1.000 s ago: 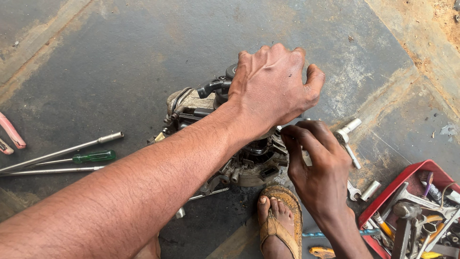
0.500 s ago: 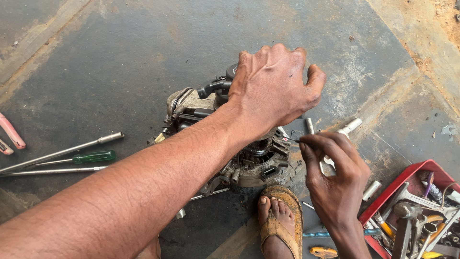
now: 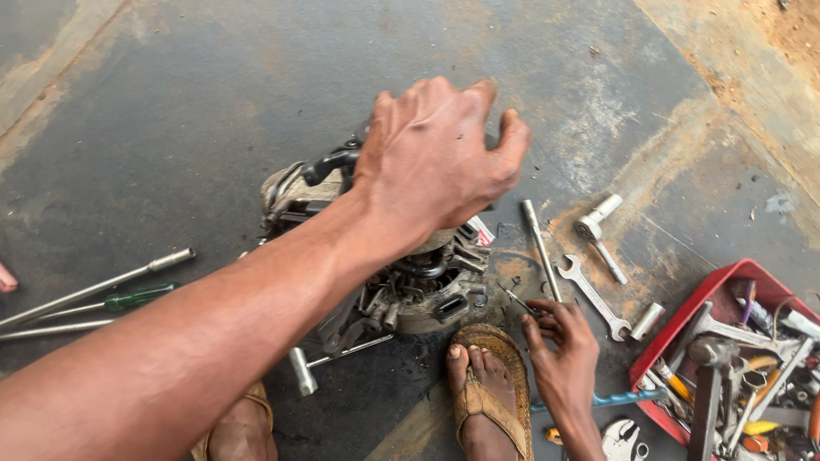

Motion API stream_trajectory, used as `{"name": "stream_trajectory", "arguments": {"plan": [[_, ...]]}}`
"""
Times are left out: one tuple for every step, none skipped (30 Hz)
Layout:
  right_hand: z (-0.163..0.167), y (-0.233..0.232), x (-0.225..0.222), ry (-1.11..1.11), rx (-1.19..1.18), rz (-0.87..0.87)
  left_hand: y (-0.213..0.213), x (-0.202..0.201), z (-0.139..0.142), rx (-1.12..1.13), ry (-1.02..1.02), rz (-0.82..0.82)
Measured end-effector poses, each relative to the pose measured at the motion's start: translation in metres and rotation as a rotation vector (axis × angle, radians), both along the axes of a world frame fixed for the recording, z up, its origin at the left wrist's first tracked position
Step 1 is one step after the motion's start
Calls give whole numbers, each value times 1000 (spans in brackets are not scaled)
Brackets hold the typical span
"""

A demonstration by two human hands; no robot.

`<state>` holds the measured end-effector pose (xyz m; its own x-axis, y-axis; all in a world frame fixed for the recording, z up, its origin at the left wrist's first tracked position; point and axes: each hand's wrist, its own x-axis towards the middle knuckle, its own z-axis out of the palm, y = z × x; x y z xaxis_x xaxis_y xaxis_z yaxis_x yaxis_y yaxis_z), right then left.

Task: The person uses a screwdriver to remove screws from a small engine casing, then detaches the cover to expose internal components. The person continues to manipulate the engine parts and tools on the floor.

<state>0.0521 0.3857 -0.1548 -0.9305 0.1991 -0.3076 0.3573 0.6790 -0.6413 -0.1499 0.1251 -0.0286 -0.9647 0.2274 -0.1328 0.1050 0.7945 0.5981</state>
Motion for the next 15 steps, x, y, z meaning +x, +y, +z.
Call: {"name": "stream_trajectory", "arguments": {"plan": [[2,-3,2,-13,25,0,-1,2,2,3,33,-4],[6,-6,3,-24,47,1,-2,4,4,4,69,-6],[9,-9,3,-36,66,4,-3,7,5,3,104,-8],[13,-13,3,-41,68,11,-4,9,7,0,96,-12],[17,-16,2,-46,72,22,-4,10,9,-1,88,-13],[21,-18,0,-51,79,33,-5,12,10,2,81,-12],[24,-19,0,-46,74,36,-5,13,12,24,113,-13],[27,-21,1,-40,69,37,-5,14,13,48,145,-16],[29,-21,2,-33,66,40,-5,15,15,72,179,-17],[30,-22,5,-25,67,45,-5,14,16,70,159,-18],[32,-22,9,-17,71,51,-5,14,16,69,140,-19],[33,-22,14,-7,74,56,-5,13,17,68,122,-20],[33,-22,20,1,67,55,-5,12,17,64,113,-28],[33,-22,27,6,60,56,-5,11,17,59,102,-34],[32,-21,35,10,53,56,-4,11,16,55,89,-41]]}}
